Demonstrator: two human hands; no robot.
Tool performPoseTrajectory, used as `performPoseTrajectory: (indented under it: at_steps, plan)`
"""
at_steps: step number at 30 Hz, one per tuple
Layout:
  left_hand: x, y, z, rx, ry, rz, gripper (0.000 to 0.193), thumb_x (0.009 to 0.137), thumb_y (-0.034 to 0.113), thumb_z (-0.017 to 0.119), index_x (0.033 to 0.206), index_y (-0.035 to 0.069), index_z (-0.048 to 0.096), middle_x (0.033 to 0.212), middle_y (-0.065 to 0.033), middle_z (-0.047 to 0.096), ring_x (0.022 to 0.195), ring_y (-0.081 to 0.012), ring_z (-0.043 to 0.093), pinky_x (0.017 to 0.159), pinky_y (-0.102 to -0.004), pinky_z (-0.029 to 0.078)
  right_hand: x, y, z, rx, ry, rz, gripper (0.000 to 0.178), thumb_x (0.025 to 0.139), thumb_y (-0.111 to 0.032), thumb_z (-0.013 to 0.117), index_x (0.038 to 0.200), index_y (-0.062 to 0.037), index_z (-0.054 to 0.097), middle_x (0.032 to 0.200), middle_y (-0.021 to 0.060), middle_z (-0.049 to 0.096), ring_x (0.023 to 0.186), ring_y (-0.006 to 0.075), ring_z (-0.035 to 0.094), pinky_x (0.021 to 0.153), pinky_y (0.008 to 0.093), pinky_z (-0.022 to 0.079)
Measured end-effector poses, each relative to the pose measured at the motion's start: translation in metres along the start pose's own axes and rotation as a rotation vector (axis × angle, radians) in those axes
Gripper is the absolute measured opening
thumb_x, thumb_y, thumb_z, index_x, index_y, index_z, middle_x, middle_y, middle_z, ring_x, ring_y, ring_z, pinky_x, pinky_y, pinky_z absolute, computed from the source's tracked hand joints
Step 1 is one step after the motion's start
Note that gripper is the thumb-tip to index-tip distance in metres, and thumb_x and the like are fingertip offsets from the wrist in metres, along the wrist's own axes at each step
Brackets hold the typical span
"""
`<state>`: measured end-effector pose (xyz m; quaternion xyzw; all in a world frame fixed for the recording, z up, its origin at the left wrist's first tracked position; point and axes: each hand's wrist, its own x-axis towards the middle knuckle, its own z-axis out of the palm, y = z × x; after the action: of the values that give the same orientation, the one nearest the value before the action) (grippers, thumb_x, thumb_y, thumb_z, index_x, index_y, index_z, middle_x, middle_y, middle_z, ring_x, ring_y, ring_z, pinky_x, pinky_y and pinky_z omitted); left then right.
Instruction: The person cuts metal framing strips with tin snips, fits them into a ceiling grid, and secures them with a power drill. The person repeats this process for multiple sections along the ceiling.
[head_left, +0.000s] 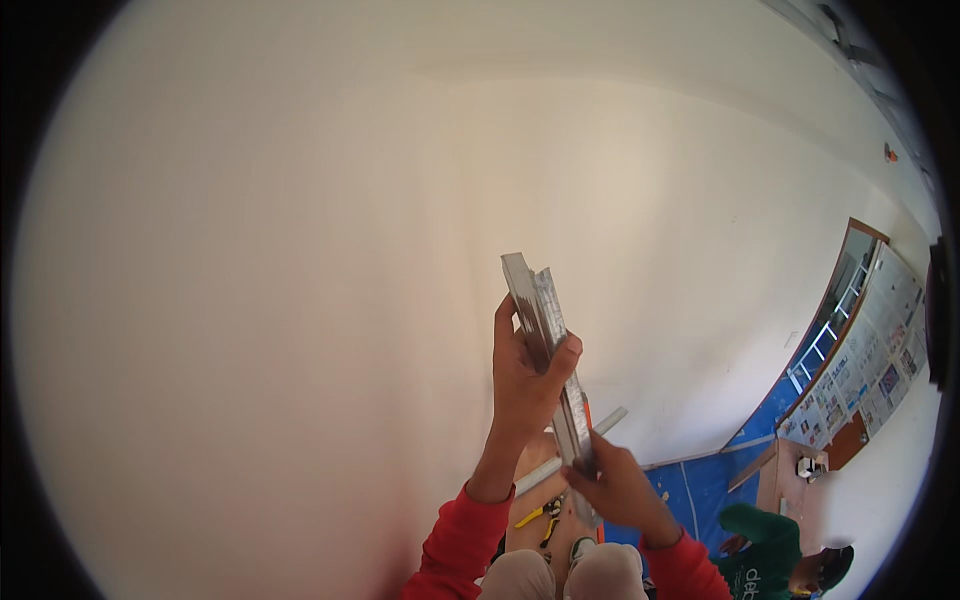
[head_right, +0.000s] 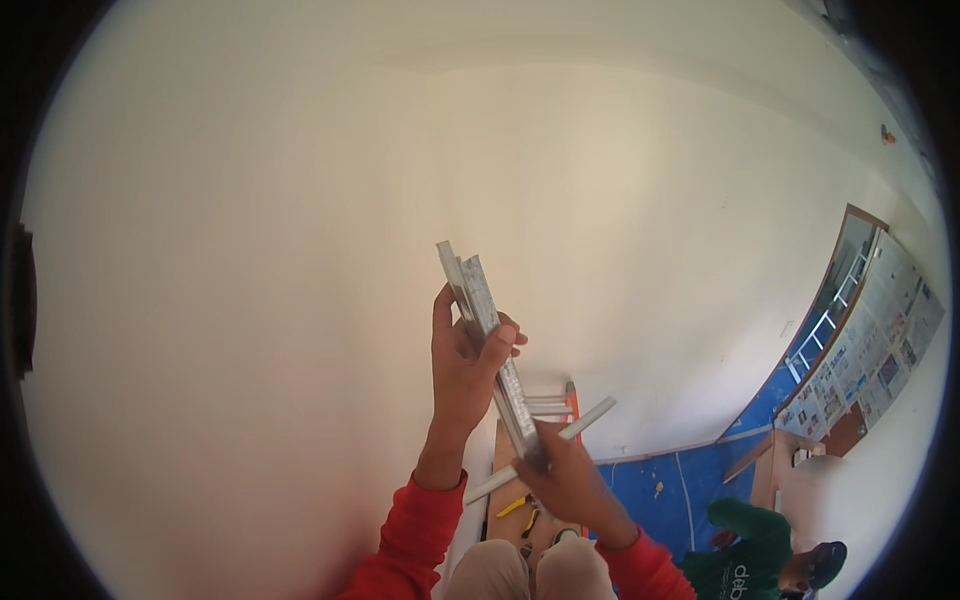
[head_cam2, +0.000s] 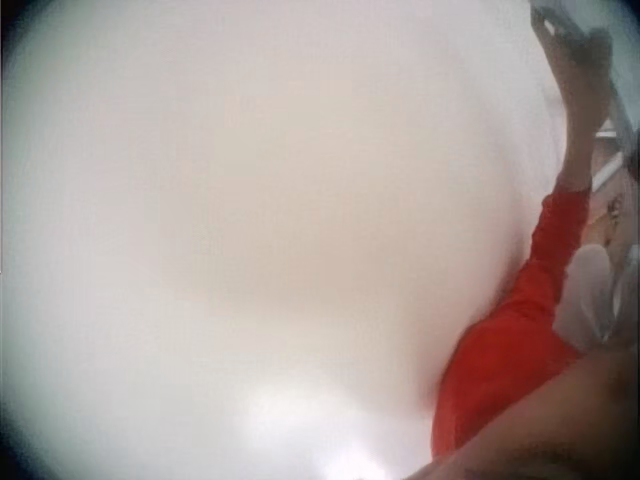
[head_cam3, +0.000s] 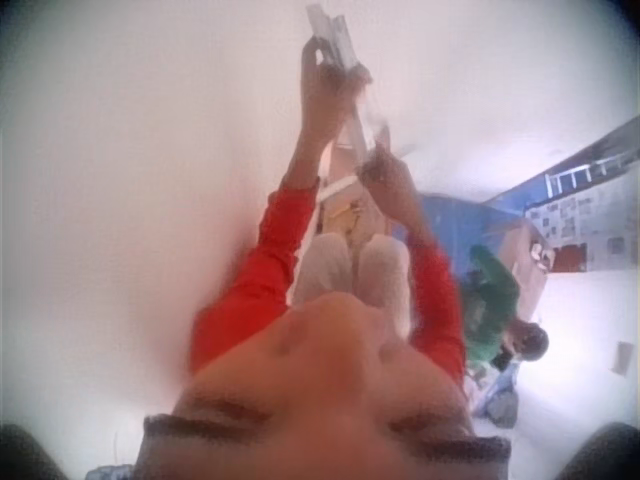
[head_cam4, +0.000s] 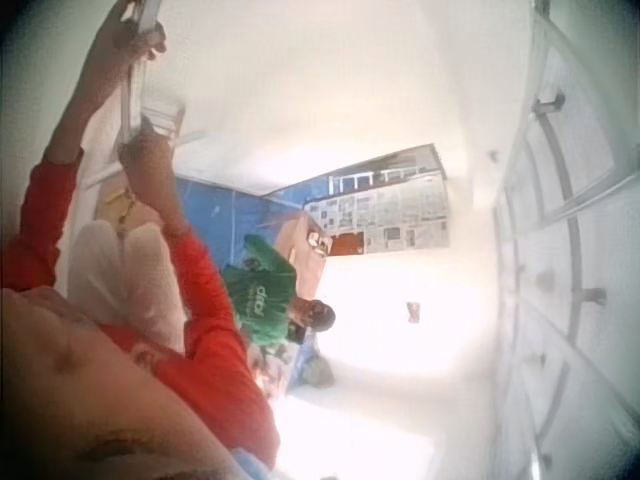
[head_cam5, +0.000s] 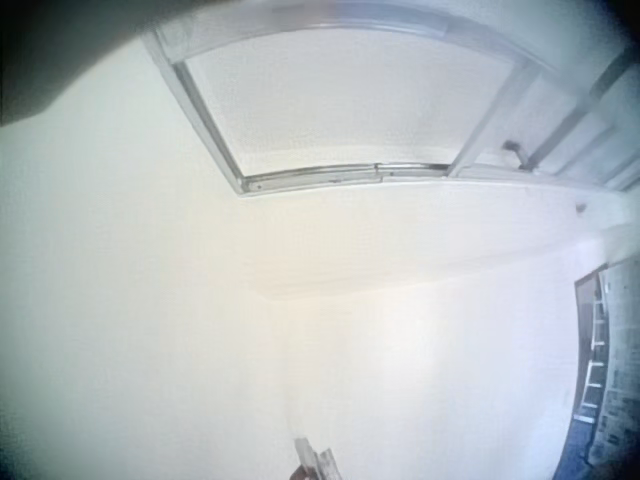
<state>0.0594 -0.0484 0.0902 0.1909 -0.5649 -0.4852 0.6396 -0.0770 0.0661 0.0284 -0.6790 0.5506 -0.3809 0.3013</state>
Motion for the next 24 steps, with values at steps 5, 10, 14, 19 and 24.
performPoseTrajectory:
  at_steps: [5, 10, 14, 19, 24]
  plan:
    - [-0.010, 0.065, 0.018, 0.374, -0.068, -0.024, 0.074, 0.091, 0.008, 0.081, 0.149, 0.001, 0.036, 0.121, -0.0155, 0.068, 0.112, -0.0217, 0.069, 0.091, -0.0366, 0.060, 0.051, -0.034, -0.061, -0.182, 0.266, -0.302, 0.047, 0.089, 0.006, 0.063, 0.135, -0.0003, 0.062, 0.112, 0.0242, 0.071, 0.099, 0.0425, 0.068, 0.086, 0.0464, 0.054]
    - [0.001, 0.116, 0.042, 0.369, 0.066, 0.516, 0.062, 0.087, 0.004, 0.084, 0.136, 0.001, 0.047, 0.131, -0.0161, 0.061, 0.124, -0.0257, 0.064, 0.099, -0.0395, 0.059, 0.089, -0.087, -0.095, -0.507, 0.614, -0.475, 0.069, 0.087, 0.000, 0.072, 0.151, -0.0064, 0.048, 0.150, 0.0275, 0.050, 0.138, 0.0489, 0.047, 0.114, 0.0557, 0.041]
    - [0.014, 0.144, 0.054, 0.515, 0.350, 1.073, 0.064, 0.085, 0.004, 0.086, 0.135, -0.002, 0.045, 0.129, -0.0191, 0.059, 0.124, -0.0275, 0.062, 0.099, -0.0382, 0.060, 0.041, -0.061, -0.073, -0.256, 0.742, -0.600, 0.077, 0.085, -0.006, 0.077, 0.153, -0.0011, 0.042, 0.150, 0.0290, 0.046, 0.138, 0.0490, 0.046, 0.114, 0.0538, 0.042]
    - [0.071, 0.164, 0.081, 0.124, 0.455, 1.187, 0.065, 0.086, 0.005, 0.086, 0.130, -0.013, 0.042, 0.125, -0.0269, 0.058, 0.116, -0.0307, 0.066, 0.101, -0.0408, 0.061, -0.060, 0.068, 0.021, -0.113, 0.596, -0.406, 0.076, 0.082, -0.009, 0.080, 0.148, 0.0042, 0.044, 0.141, 0.0273, 0.052, 0.133, 0.0474, 0.049, 0.111, 0.0530, 0.043]
    - [0.162, 0.192, 0.086, 0.383, 0.469, 1.273, 0.068, 0.087, 0.006, 0.085, 0.131, -0.015, 0.038, 0.126, -0.0279, 0.057, 0.116, -0.0311, 0.066, 0.102, -0.0401, 0.061, -0.111, 0.208, 0.078, -0.178, 0.371, -0.068, 0.074, 0.081, -0.015, 0.079, 0.146, 0.0029, 0.047, 0.135, 0.0273, 0.053, 0.127, 0.0476, 0.051, 0.109, 0.0543, 0.044]
